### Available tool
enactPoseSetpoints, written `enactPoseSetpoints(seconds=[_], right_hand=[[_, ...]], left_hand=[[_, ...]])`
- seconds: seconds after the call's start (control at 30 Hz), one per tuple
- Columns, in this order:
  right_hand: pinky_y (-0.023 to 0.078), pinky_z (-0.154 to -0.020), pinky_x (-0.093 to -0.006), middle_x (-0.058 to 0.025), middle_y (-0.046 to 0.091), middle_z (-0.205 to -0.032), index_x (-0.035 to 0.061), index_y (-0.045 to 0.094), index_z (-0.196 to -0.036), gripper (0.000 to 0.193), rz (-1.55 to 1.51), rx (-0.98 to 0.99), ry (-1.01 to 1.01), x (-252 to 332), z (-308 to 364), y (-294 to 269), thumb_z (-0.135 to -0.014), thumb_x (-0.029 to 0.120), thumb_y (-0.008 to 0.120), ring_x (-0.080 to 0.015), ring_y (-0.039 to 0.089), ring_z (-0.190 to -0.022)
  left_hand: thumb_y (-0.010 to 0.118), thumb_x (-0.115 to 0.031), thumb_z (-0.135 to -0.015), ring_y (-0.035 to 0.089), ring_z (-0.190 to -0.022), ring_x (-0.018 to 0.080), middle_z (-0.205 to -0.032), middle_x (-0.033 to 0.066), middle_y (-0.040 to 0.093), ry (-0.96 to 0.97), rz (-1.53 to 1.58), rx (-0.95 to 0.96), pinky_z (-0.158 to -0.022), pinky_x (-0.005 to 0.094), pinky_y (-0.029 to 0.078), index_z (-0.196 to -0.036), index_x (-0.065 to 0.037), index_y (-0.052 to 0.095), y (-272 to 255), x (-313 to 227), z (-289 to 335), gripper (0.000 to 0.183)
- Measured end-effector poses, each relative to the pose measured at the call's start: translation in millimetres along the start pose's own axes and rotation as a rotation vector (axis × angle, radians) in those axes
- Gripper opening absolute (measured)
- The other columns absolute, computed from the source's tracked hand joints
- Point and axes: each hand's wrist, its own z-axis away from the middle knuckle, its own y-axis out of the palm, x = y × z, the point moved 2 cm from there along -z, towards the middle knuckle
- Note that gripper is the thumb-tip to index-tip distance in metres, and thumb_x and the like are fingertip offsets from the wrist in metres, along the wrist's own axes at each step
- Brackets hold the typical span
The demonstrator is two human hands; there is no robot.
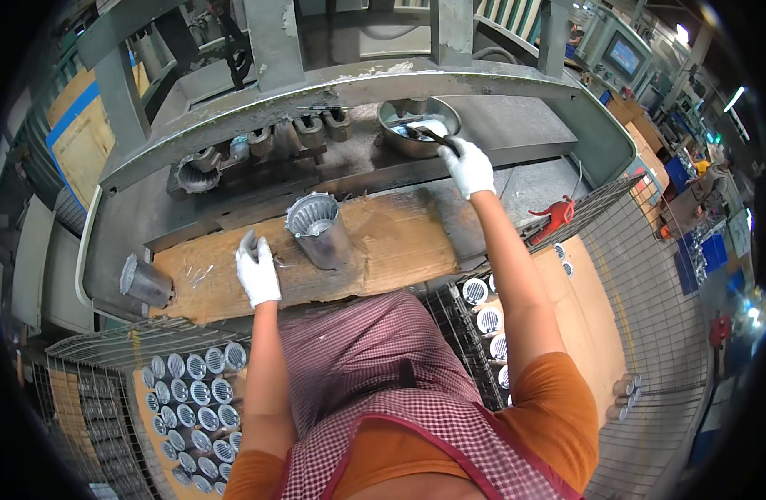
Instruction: The recorder is taking cylindrical metal heat sinks from a bin, processing them through a machine, blowing them with air, and placing them into a separate storage cage.
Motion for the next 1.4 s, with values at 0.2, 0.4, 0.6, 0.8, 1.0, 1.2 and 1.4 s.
enactPoseSetpoints(seconds=[0.2, 0.4, 0.6, 0.8, 1.0, 1.2, 1.4], right_hand=[[0.051, -0.073, -0.0494, -0.018, 0.067, -0.084, 0.0109, 0.065, -0.105, 0.032, 0.156, -0.097, -0.066, -0.5, 38.7, 13.1, -0.088, 0.037, 0.055, -0.0374, 0.064, -0.08], [0.05, -0.071, -0.0465, -0.015, 0.064, -0.083, 0.0137, 0.058, -0.12, 0.034, -0.026, -0.196, -0.071, 19.7, 51.6, 18.7, -0.09, 0.031, 0.056, -0.0344, 0.064, -0.079], [0.05, -0.072, -0.0452, -0.0144, 0.064, -0.085, 0.0135, 0.058, -0.12, 0.035, 0.054, -0.189, -0.042, 6.0, 52.9, 5.4, -0.091, 0.032, 0.055, -0.0326, 0.064, -0.082], [0.05, -0.072, -0.0481, -0.0168, 0.065, -0.082, 0.0127, 0.064, -0.111, 0.03, -0.032, -0.26, -0.094, 28.4, 42.9, 15.3, -0.088, 0.031, 0.059, -0.0361, 0.064, -0.078], [0.051, -0.071, -0.0426, -0.0188, 0.066, -0.084, 0.0076, 0.068, -0.11, 0.029, -0.244, -0.268, -0.25, 79.1, 51.6, -18.4, -0.089, 0.027, 0.063, -0.0368, 0.064, -0.077], [0.049, -0.063, -0.0385, -0.0128, 0.067, -0.081, 0.0048, 0.066, -0.109, 0.027, -0.345, -0.2, -0.722, 188.8, 31.7, -9.8, -0.087, 0.022, 0.064, -0.03, 0.062, -0.068], [0.051, -0.068, -0.0439, -0.0121, 0.067, -0.082, 0.013, 0.066, -0.105, 0.025, -0.13, -0.26, -0.834, 293.2, -21.5, 58.0, -0.09, 0.031, 0.058, -0.0308, 0.065, -0.074]], left_hand=[[0.06, -0.026, -0.094, 0.058, -0.109, 0.0246, -0.119, 0.0171, 0.061, 0.046, -0.049, 0.053, -0.098, 0.0365, 0.044, -0.121, 0.003, 0.057, 5.1, 21.1, -7.2, 0.039], [0.054, -0.029, -0.098, 0.056, -0.114, 0.0279, -0.126, 0.0189, 0.06, 0.062, -0.036, 0.061, -0.101, 0.0356, 0.04, -0.123, 0.007, 0.057, -15.0, 34.6, -13.6, 0.044], [0.053, -0.028, -0.098, 0.056, -0.114, 0.0276, -0.126, 0.0185, 0.059, 0.064, 0.011, 0.098, -0.101, 0.0354, 0.04, -0.123, 0.007, 0.057, 3.6, 30.1, -12.9, 0.043], [0.054, -0.026, -0.098, 0.058, -0.111, 0.0268, -0.122, 0.0182, 0.062, 0.033, 0.057, 0.063, -0.1, 0.0362, 0.042, -0.119, 0.006, 0.059, -10.7, 48.3, -18.0, 0.039], [0.057, -0.027, -0.095, 0.062, -0.102, 0.0258, -0.11, 0.0146, 0.067, 0.085, -0.081, 0.073, -0.093, 0.038, 0.046, -0.108, 0.0, 0.067, -1.2, 6.5, 1.0, 0.031], [0.058, -0.024, -0.094, 0.062, -0.1, 0.0292, -0.106, 0.0164, 0.066, 0.071, -0.07, 0.065, -0.09, 0.0377, 0.047, -0.107, -0.001, 0.066, -2.8, 10.2, 1.0, 0.028], [0.058, -0.024, -0.093, 0.062, -0.098, 0.0312, -0.104, 0.0165, 0.066, 0.072, -0.082, 0.062, -0.088, 0.039, 0.048, -0.107, -0.002, 0.066, -12.1, 7.4, 1.4, 0.027]])
